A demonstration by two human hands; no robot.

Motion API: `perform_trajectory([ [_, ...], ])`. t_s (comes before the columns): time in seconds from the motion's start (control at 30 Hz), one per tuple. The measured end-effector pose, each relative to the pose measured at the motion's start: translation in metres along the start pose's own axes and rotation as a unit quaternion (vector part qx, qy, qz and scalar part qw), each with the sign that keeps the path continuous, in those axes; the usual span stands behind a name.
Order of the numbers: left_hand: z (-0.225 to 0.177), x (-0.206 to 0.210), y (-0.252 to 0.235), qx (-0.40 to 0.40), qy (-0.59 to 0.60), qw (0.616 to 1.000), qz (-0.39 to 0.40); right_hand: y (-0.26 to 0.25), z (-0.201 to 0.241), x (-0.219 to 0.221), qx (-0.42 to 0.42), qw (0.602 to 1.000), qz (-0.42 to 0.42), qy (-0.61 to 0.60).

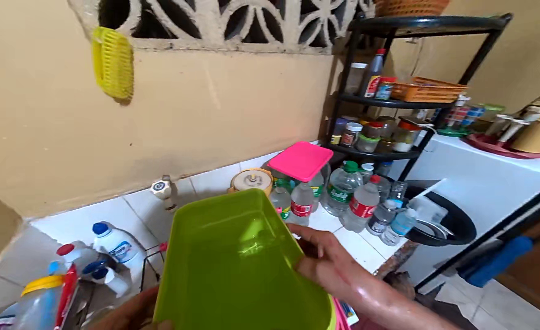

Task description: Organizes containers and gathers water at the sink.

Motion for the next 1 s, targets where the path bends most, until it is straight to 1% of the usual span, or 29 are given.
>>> perform_trajectory([
  [0.07, -0.013, 0.031, -0.005, 0.018, 0.004, 1.0, 0.019, 0.022, 0.002, -0.032, 0.014, 0.999, -0.027, 0.012],
  [0.13, -0.021, 0.067, -0.013, 0.024, 0.009, 1.0, 0.016, 0.04, -0.003, -0.064, 0.027, 0.998, -0.053, 0.02],
  [0.23, -0.019, 0.124, -0.03, 0.02, 0.019, 0.999, 0.024, 0.06, -0.022, -0.112, 0.031, 0.996, -0.08, 0.032],
  [0.33, -0.004, 0.184, -0.051, 0.025, 0.036, 0.999, 0.03, 0.074, -0.048, -0.157, 0.045, 0.993, -0.098, 0.053],
  [0.43, 0.023, 0.246, -0.074, 0.074, 0.059, 0.996, 0.007, 0.076, -0.081, -0.2, 0.061, 0.988, -0.11, 0.087],
  [0.47, 0.03, 0.265, -0.08, 0.086, 0.092, 0.992, 0.007, 0.074, -0.092, -0.213, 0.073, 0.986, -0.114, 0.098],
  [0.53, 0.044, 0.302, -0.091, 0.083, 0.153, 0.985, 0.001, 0.067, -0.113, -0.233, 0.105, 0.979, -0.134, 0.113],
  [0.63, 0.069, 0.347, -0.104, 0.057, 0.162, 0.985, -0.022, 0.053, -0.148, -0.255, 0.149, 0.967, -0.161, 0.127],
  [0.7, 0.085, 0.37, -0.111, 0.038, 0.155, 0.987, -0.036, 0.044, -0.177, -0.266, 0.155, 0.965, -0.164, 0.135],
  [0.8, 0.106, 0.392, -0.12, 0.027, 0.154, 0.986, -0.054, 0.033, -0.218, -0.275, 0.128, 0.969, -0.162, 0.134],
  [1.0, 0.143, 0.408, -0.136, 0.009, 0.144, 0.987, -0.076, 0.001, -0.271, -0.275, 0.079, 0.976, -0.148, 0.139],
])
Point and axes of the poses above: each hand's wrist, its own y-axis away from the middle knuckle, its own x-axis out of the palm, z = x × y, the point moved 1 cm from there along -y, towards the middle knuckle, and after that the axes turned 5 degrees about x, right-handed, at the moved point
